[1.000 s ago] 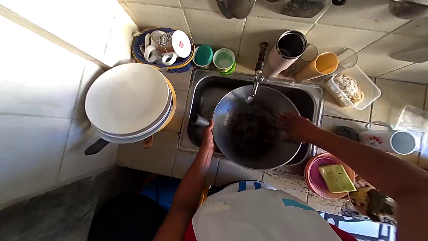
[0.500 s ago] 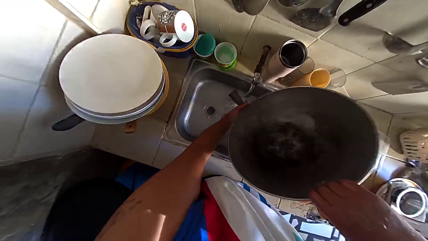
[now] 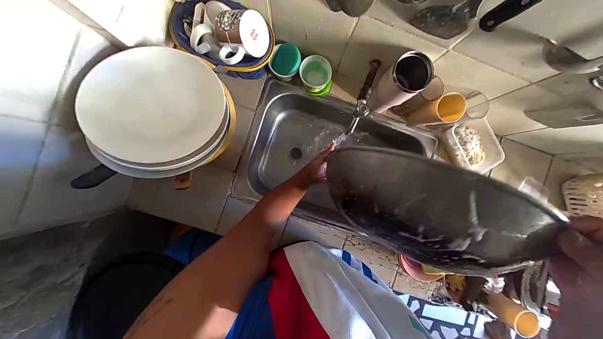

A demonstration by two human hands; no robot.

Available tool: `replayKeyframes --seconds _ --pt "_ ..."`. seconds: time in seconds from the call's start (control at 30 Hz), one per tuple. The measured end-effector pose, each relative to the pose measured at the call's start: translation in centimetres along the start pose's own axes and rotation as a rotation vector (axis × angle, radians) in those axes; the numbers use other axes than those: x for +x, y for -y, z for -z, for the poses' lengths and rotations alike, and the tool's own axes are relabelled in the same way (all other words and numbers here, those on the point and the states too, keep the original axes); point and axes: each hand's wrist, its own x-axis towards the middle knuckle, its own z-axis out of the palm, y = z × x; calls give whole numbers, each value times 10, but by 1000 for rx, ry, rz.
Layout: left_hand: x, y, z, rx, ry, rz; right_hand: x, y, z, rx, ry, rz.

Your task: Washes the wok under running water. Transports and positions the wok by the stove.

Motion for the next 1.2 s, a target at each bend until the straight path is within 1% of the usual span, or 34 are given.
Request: replayKeyframes --seconds 0.03,0.07,0.1,0.13,0.17,0.2,0.27,0.3,0.33,0.37,0.43,0.47,0.53,0.57,0.63,0.7,0.8,0.87,0.9,0.97,1.03,1.1,1.2 --pt "-24 -2 -9 -8 9 -32 0 -12 3 85 -58 -29" --pt "-40 0 -8 -16 55 -66 -1 -25 6 154 -105 -59" --pt "-44 6 2 -67 134 -85 -2 -38 8 213 -168 -106" --pt "-47 9 8 -98 176 -95 -1 -50 8 245 -225 -167" --pt "-52 10 8 -86 173 -102 0 -64 8 266 -262 -228" --pt "-58 9 4 -36 116 -92 4 -81 9 306 -286 -284" --pt "-73 2 -13 64 -59 -36 10 -117 11 421 -335 -398" --pt "-78 -3 -24 72 -143 -13 15 -130 7 477 -367 -441" --pt "-83 -7 -34 50 -175 -12 19 -141 1 521 -398 -465" --pt "-88 -12 -41 14 -154 -30 22 -148 -7 542 -432 -478" --pt "-103 -23 -59 -2 -53 -117 27 -154 -27 503 -476 -493" --pt "-112 -30 -70 24 -18 -182 28 -159 -36 464 -463 -480" --pt "-136 -43 -99 117 -58 -318 29 -168 -58 418 -384 -481" --pt "-148 -50 -113 138 -72 -368 31 -170 -74 442 -380 -507" --pt "-169 -65 -135 197 -102 -471 41 -169 -108 545 -385 -552" --pt "-191 -75 -161 312 -172 -555 55 -172 -144 683 -333 -544" --pt "-230 -77 -194 473 -272 -643 83 -178 -205 889 -160 -583" --pt "-252 -75 -207 508 -353 -751 108 -206 -246 1001 -54 -643" --pt "-259 -73 -211 489 -416 -828 120 -217 -262 1034 -46 -679" --pt "-269 -71 -210 477 -471 -946 144 -227 -283 1121 -132 -718" --pt "-271 -68 -209 451 -541 -1009 163 -234 -296 1231 -247 -665" --pt "-265 -66 -203 366 -586 -1009 177 -236 -302 1346 -340 -586" --pt "-246 -68 -192 218 -677 -969 188 -239 -306 1478 -333 -460"
